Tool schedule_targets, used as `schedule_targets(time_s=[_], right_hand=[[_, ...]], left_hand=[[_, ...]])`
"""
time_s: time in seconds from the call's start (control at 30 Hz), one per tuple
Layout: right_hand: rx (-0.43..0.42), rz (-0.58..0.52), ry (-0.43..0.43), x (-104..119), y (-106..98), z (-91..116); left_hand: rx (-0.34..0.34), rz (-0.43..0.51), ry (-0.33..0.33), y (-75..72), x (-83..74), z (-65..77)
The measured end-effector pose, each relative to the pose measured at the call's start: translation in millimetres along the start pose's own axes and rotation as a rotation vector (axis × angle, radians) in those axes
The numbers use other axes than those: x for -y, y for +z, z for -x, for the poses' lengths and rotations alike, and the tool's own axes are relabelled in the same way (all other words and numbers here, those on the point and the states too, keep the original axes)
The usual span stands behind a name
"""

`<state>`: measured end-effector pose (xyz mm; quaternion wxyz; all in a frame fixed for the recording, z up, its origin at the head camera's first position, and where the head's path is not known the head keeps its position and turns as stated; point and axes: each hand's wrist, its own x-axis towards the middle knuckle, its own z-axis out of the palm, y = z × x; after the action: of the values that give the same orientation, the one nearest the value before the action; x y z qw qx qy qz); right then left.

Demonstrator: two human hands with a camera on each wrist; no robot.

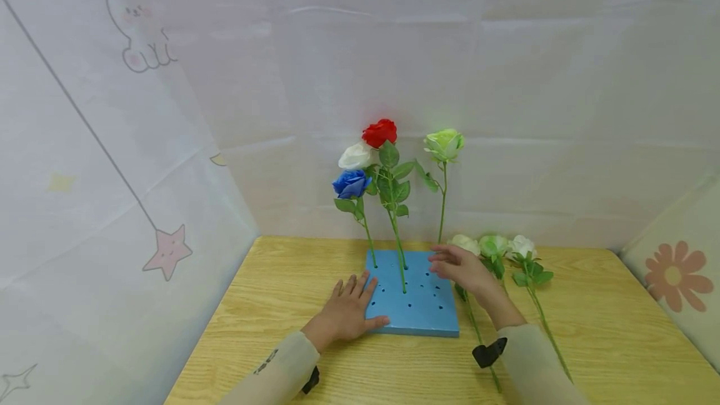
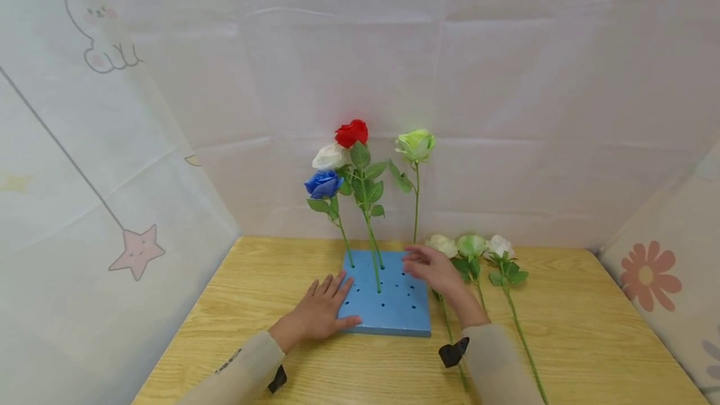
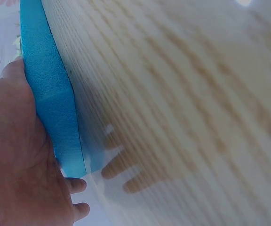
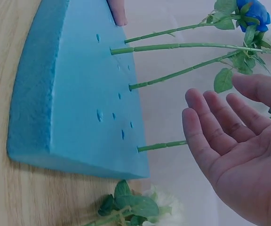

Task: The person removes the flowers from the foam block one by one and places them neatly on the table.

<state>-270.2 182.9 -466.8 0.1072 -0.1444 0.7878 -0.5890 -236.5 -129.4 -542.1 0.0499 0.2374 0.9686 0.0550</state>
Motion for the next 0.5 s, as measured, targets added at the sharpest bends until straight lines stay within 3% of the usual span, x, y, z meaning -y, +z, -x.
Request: schedule_targets(time_s=[0.5], right_hand=[[-0.043,-0.036,-0.068,1.8,29.7,-30.0]], left_hand=[[0.002,-0.014,-0.014,-0.6,-1.0,-0.6]])
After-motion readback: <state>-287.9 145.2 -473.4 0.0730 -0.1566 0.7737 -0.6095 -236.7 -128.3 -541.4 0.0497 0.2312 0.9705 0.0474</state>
